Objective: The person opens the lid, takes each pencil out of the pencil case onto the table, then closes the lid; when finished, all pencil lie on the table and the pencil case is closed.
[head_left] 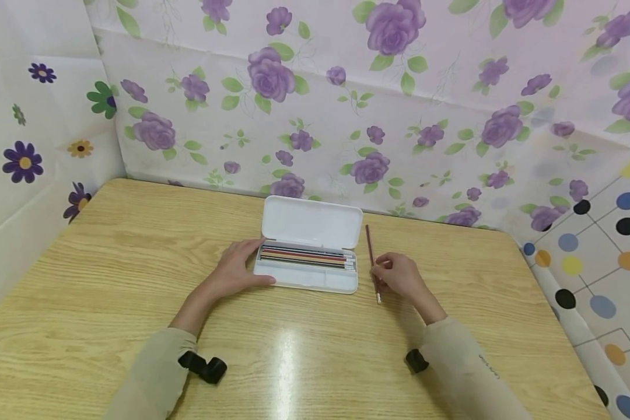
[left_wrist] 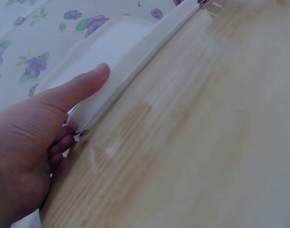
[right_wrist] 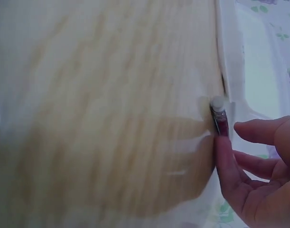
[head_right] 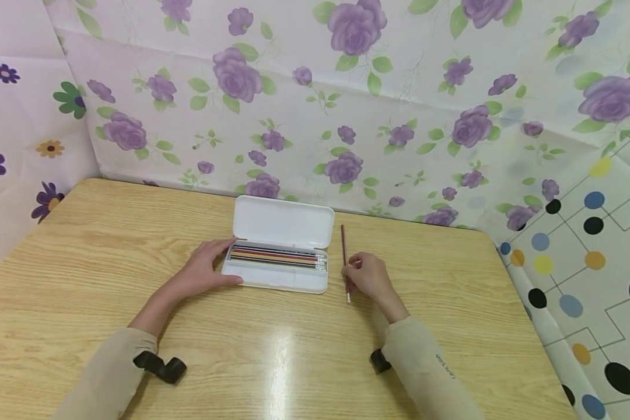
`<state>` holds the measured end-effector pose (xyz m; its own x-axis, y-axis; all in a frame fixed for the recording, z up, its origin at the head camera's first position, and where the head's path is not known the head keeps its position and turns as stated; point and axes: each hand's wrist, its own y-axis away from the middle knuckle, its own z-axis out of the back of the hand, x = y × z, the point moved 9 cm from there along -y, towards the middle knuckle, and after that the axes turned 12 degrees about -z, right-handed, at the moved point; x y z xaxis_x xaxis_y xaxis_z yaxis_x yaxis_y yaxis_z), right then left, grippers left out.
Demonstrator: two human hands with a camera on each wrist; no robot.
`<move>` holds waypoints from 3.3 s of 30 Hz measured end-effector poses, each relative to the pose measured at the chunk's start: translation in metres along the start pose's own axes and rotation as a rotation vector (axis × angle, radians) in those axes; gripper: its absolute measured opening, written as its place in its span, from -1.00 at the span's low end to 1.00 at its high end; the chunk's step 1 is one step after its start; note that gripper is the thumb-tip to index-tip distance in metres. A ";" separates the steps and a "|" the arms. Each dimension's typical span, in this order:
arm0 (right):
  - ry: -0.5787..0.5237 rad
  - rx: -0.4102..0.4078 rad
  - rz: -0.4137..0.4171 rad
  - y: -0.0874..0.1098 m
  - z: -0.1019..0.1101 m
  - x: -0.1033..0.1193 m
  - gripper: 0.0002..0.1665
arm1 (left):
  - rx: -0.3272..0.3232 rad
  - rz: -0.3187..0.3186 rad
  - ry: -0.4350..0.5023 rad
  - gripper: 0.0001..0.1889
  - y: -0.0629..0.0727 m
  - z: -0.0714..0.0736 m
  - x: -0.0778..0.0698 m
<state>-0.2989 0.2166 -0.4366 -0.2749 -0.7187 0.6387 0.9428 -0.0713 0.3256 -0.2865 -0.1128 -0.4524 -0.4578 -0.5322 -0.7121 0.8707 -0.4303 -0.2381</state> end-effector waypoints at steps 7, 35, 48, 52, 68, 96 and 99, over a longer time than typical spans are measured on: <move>0.163 -0.067 0.088 0.006 0.011 0.020 -0.52 | -0.001 0.001 0.001 0.03 0.000 0.000 0.000; 0.264 0.058 0.602 0.027 -0.059 0.122 -0.73 | -0.001 0.005 0.004 0.03 0.000 -0.001 -0.003; 0.345 0.062 0.635 0.024 -0.078 0.126 -0.76 | -0.006 -0.004 0.008 0.02 0.000 0.000 -0.004; 0.338 0.084 0.603 0.020 -0.079 0.125 -0.73 | -0.006 -0.001 0.010 0.02 0.000 0.000 -0.003; 0.389 0.212 0.532 0.007 -0.082 0.126 -0.72 | -0.002 -0.005 -0.001 0.02 0.001 0.002 -0.003; 0.617 0.036 0.612 0.016 -0.086 0.133 -0.82 | -0.019 -0.009 -0.005 0.04 0.000 0.000 -0.001; 0.657 -0.059 0.651 0.020 -0.081 0.136 -0.82 | -0.017 -0.009 -0.005 0.03 0.000 0.000 -0.002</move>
<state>-0.3021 0.0612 -0.4001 0.4572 -0.8760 0.1533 0.8870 0.4618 -0.0063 -0.2855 -0.1121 -0.4514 -0.4663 -0.5321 -0.7067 0.8695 -0.4228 -0.2554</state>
